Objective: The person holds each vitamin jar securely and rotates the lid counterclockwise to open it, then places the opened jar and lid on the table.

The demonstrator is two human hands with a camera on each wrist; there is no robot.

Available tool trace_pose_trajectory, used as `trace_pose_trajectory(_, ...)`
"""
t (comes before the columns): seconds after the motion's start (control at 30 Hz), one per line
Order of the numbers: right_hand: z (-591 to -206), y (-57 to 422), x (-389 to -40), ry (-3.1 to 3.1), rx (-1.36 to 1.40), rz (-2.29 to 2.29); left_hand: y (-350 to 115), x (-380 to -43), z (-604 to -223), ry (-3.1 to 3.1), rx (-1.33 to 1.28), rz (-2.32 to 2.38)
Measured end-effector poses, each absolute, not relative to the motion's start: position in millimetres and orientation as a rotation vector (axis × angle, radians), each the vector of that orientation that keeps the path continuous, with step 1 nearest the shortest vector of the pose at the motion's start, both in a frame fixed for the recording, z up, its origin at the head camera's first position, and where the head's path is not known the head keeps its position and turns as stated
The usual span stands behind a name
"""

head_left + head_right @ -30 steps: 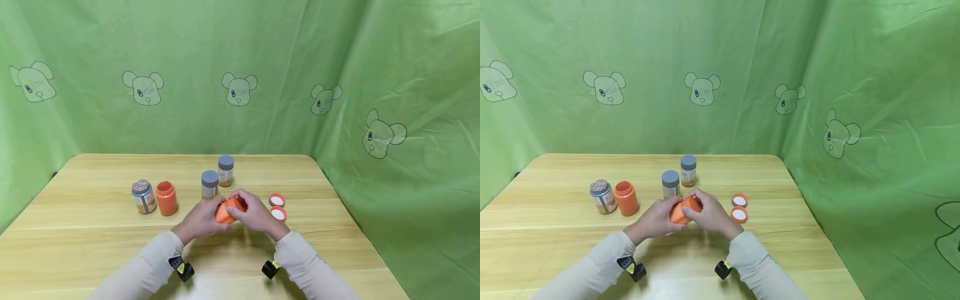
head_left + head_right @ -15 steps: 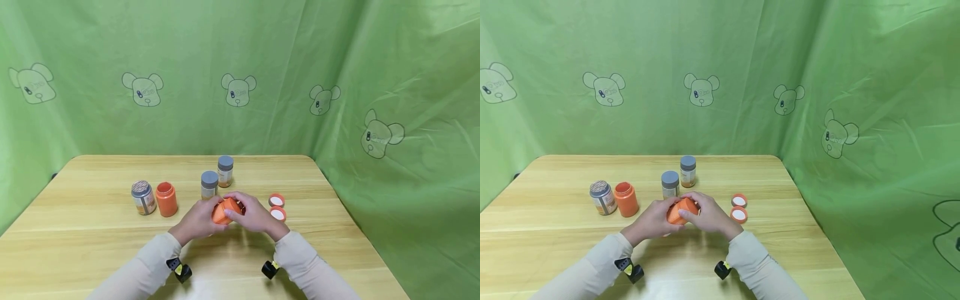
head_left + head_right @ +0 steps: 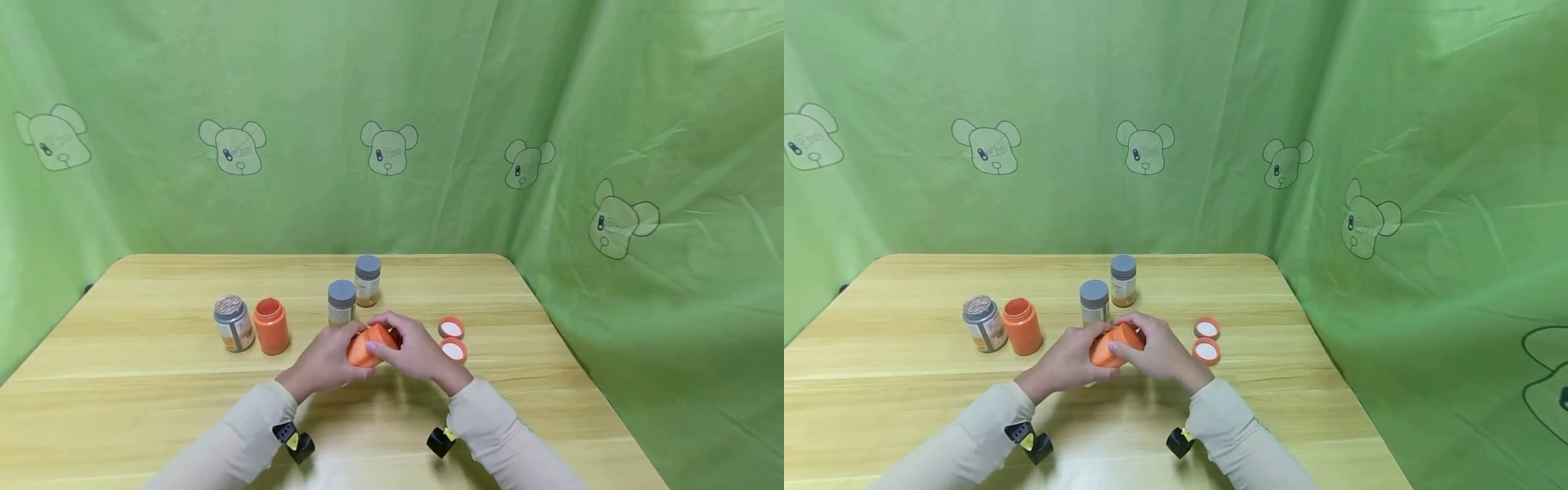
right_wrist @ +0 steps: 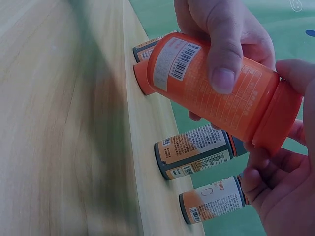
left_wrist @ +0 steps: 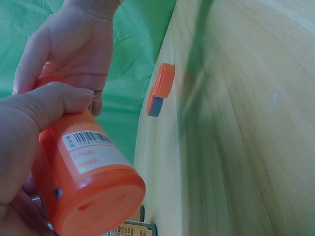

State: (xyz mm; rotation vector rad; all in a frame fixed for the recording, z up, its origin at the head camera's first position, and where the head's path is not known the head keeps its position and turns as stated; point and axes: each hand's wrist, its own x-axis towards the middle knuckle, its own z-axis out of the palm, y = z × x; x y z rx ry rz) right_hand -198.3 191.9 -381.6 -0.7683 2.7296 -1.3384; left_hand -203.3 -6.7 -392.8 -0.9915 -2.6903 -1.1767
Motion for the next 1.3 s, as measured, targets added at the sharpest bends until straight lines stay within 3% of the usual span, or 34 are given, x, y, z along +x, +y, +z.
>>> trace_pose_trajectory(0.63, -383.3, 199.2, -201.0, 2.665, -0.974, -1.363, -6.6, -205.3, -395.0, -2.68, -1.003, -1.191)
trace_pose_trajectory(1.03, -382.9, 197.7, -199.5, 2.77, -0.848, -1.319, -6.8, -205.1, -392.9, -2.711, -0.987, -1.148)
trace_pose_trajectory(1.3, -383.8, 198.7, -200.3, 2.72, -0.912, -1.335, -7.6, -204.3, -392.5, -2.714, -0.99, -1.154)
